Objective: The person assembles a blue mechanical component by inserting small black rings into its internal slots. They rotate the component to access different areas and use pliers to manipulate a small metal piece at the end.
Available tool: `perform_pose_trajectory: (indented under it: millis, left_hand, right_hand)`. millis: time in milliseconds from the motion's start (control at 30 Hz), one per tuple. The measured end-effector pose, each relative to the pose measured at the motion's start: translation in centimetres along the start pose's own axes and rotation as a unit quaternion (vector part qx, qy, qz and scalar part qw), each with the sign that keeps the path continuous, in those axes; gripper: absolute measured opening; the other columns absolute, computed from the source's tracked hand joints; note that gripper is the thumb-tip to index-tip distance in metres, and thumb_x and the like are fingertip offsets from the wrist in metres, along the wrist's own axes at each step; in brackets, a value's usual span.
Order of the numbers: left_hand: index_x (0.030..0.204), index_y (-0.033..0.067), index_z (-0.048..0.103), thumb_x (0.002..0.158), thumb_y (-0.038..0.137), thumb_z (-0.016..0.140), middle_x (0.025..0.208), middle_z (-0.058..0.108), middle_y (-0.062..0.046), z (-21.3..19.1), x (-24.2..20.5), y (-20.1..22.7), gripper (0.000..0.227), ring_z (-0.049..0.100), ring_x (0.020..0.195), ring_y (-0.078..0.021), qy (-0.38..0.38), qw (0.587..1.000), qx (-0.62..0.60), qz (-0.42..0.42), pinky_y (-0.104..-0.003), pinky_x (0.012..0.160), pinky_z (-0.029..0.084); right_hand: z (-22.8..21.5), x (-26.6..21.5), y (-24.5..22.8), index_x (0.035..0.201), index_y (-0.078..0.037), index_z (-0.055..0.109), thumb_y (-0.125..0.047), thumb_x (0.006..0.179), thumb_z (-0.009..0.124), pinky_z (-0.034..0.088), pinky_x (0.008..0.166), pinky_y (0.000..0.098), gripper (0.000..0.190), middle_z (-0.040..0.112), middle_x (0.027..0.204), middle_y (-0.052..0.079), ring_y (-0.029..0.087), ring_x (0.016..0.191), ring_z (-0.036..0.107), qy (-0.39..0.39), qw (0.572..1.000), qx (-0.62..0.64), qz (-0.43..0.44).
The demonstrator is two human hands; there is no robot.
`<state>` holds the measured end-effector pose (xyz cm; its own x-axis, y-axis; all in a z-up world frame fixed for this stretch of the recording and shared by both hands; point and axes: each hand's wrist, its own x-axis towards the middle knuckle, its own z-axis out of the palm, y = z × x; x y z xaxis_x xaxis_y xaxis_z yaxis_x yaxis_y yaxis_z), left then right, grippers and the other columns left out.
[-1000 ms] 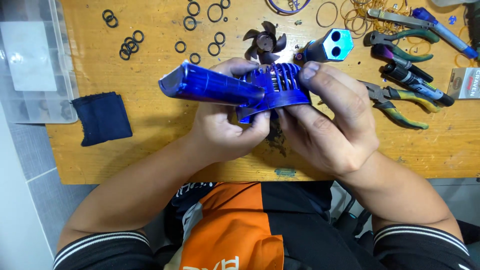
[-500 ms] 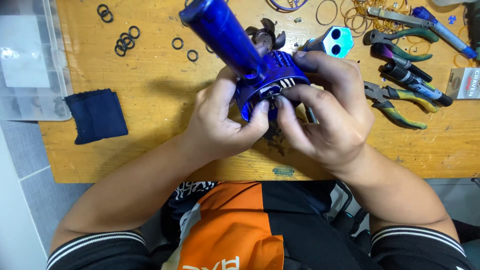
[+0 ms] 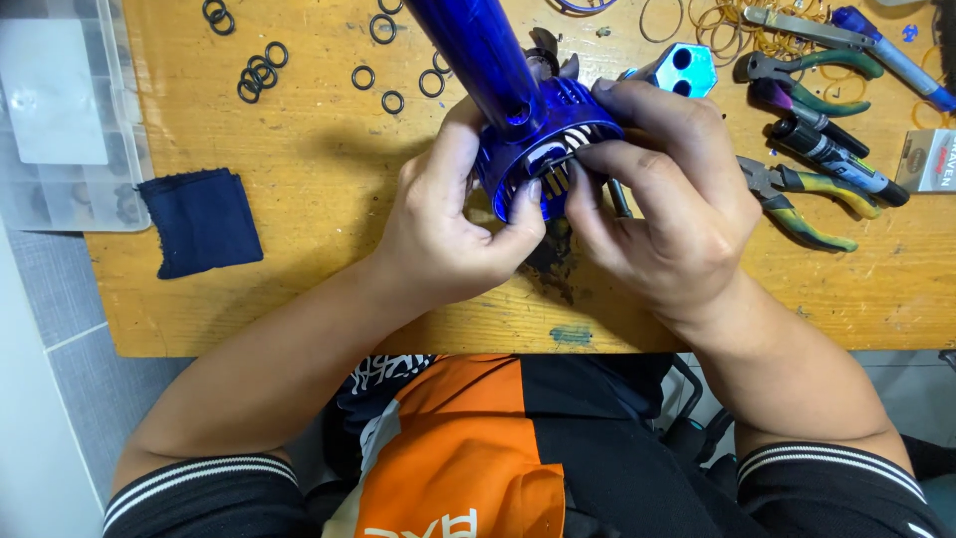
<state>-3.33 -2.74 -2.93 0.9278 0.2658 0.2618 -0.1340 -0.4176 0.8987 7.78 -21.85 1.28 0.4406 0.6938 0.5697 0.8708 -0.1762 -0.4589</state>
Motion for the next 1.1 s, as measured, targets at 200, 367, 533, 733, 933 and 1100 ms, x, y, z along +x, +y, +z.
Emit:
perform_pose_trajectory:
  millis: [200,367,533,733,933,1100]
  left_hand:
    - [0.157,-0.0004,0.051,0.104,0.014,0.077,0.115,0.077,-0.011,-0.6,0.3,0.4,0.060,0.077,0.090,-0.0224,-0.013,1.000,0.003,-0.003,-0.036,0.088,0.065]
    - [0.143,-0.0032,0.057,0.107,0.013,0.072,0.102,0.072,-0.011,-0.9,0.7,0.7,0.042,0.072,0.082,-0.0264,-0.012,0.999,0.007,0.047,-0.041,0.082,0.064]
    - [0.158,-0.0023,0.051,0.110,0.015,0.072,0.119,0.077,-0.014,-0.9,0.2,0.0,0.055,0.079,0.094,-0.0292,-0.018,0.998,0.023,0.055,-0.042,0.091,0.068]
    - [0.164,-0.0010,0.047,0.113,0.014,0.070,0.124,0.079,-0.014,-1.0,0.2,0.0,0.058,0.081,0.098,-0.0285,-0.024,0.997,0.016,0.067,-0.041,0.095,0.070]
    - [0.159,0.0017,0.049,0.111,0.014,0.067,0.107,0.072,-0.008,-1.2,0.5,0.8,0.052,0.072,0.084,-0.0264,-0.032,0.998,0.004,0.047,-0.041,0.086,0.065]
    - [0.159,0.0022,0.052,0.111,0.015,0.067,0.094,0.065,-0.004,-1.4,0.8,0.8,0.052,0.060,0.069,-0.0219,-0.031,0.999,0.010,0.027,-0.039,0.074,0.058]
  right_hand:
    - [0.0,0.1,-0.1,0.114,0.017,0.078,0.009,0.116,0.082,0.063,0.106,0.0525,0.009,0.072,0.135,0.040,0.050,0.118,0.075,-0.008,1.000,0.002,0.009]
    - [0.0,0.1,-0.1,0.115,0.018,0.078,0.008,0.116,0.081,0.063,0.099,0.0515,0.011,0.070,0.131,0.041,0.050,0.113,0.076,0.009,1.000,0.013,0.003]
    - [0.2,0.3,-0.4,0.115,0.018,0.079,0.009,0.115,0.082,0.064,0.098,0.0514,0.009,0.071,0.127,0.041,0.049,0.110,0.077,0.020,1.000,0.007,0.001]
    - [0.3,0.4,-0.4,0.119,0.018,0.078,0.009,0.116,0.083,0.064,0.097,0.0520,0.010,0.072,0.126,0.040,0.049,0.108,0.077,0.032,0.999,0.003,-0.005]
    - [0.3,0.7,-0.3,0.119,0.018,0.077,0.012,0.117,0.083,0.063,0.096,0.0522,0.009,0.072,0.125,0.038,0.048,0.107,0.075,0.031,0.999,0.001,-0.016]
    - [0.1,0.7,0.0,0.121,0.018,0.079,0.012,0.119,0.085,0.064,0.099,0.0525,0.008,0.072,0.128,0.039,0.049,0.112,0.077,0.016,1.000,0.006,-0.017]
